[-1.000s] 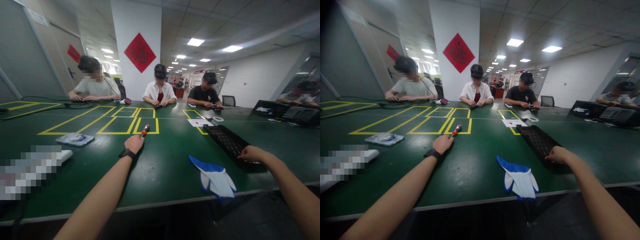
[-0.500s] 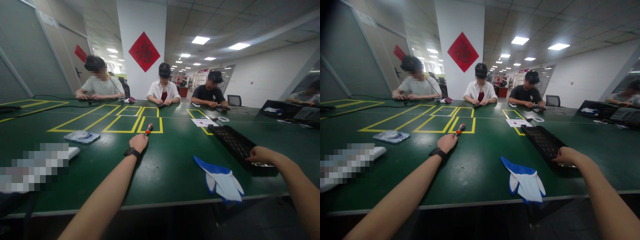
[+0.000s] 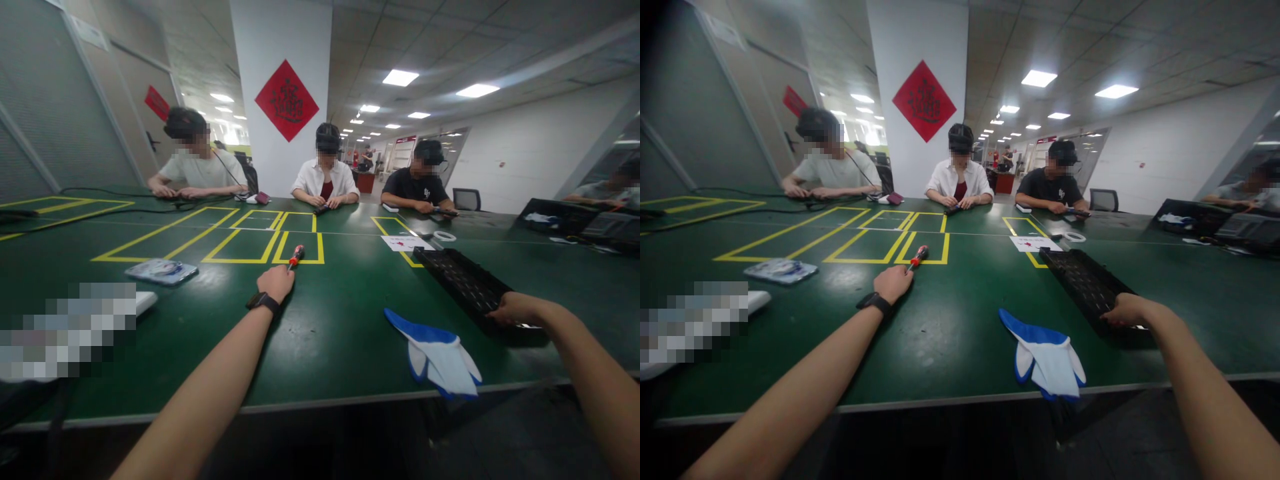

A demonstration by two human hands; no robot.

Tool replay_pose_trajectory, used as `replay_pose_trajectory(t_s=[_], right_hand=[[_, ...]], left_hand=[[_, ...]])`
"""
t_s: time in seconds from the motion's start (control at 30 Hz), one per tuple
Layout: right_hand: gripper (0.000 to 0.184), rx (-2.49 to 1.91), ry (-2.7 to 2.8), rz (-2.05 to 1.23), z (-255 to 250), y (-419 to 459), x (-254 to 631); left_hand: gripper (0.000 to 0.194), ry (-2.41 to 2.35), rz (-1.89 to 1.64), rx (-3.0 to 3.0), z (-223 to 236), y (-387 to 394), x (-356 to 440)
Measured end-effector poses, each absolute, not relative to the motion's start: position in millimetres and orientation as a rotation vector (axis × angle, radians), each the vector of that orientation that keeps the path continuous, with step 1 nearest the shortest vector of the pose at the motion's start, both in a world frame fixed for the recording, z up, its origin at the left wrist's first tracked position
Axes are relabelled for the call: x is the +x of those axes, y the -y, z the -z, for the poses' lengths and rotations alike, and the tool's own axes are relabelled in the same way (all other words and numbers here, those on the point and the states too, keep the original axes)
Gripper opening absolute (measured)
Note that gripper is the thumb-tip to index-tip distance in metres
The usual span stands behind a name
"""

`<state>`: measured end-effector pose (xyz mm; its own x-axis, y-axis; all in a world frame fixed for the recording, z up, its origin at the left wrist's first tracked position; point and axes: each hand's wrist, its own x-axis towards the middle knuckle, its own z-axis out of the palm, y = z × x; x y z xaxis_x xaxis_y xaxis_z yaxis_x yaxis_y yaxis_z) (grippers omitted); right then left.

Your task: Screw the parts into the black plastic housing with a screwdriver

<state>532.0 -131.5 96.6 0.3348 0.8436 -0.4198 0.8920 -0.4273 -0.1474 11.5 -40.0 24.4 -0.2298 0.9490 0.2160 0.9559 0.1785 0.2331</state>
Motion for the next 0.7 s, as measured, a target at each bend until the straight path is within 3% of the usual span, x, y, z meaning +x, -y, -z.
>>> replay_pose_trajectory(t_s=[0.3,0.53,0.7], right_hand=[[0.029,2.552,-1.593,0.758,-89.8,125.7,542.9],[0.021,2.479,-1.581,0.343,-94.7,114.9,550.7],[0.032,2.725,-1.631,0.144,-88.8,93.4,555.9]], left_hand=[[0.038,2.422,0.490,-1.930,-26.6,40.4,11.7],[0.038,2.423,0.490,-1.931,-24.0,37.8,11.6],[0.038,2.406,0.485,-1.935,-24.3,39.4,11.7]])
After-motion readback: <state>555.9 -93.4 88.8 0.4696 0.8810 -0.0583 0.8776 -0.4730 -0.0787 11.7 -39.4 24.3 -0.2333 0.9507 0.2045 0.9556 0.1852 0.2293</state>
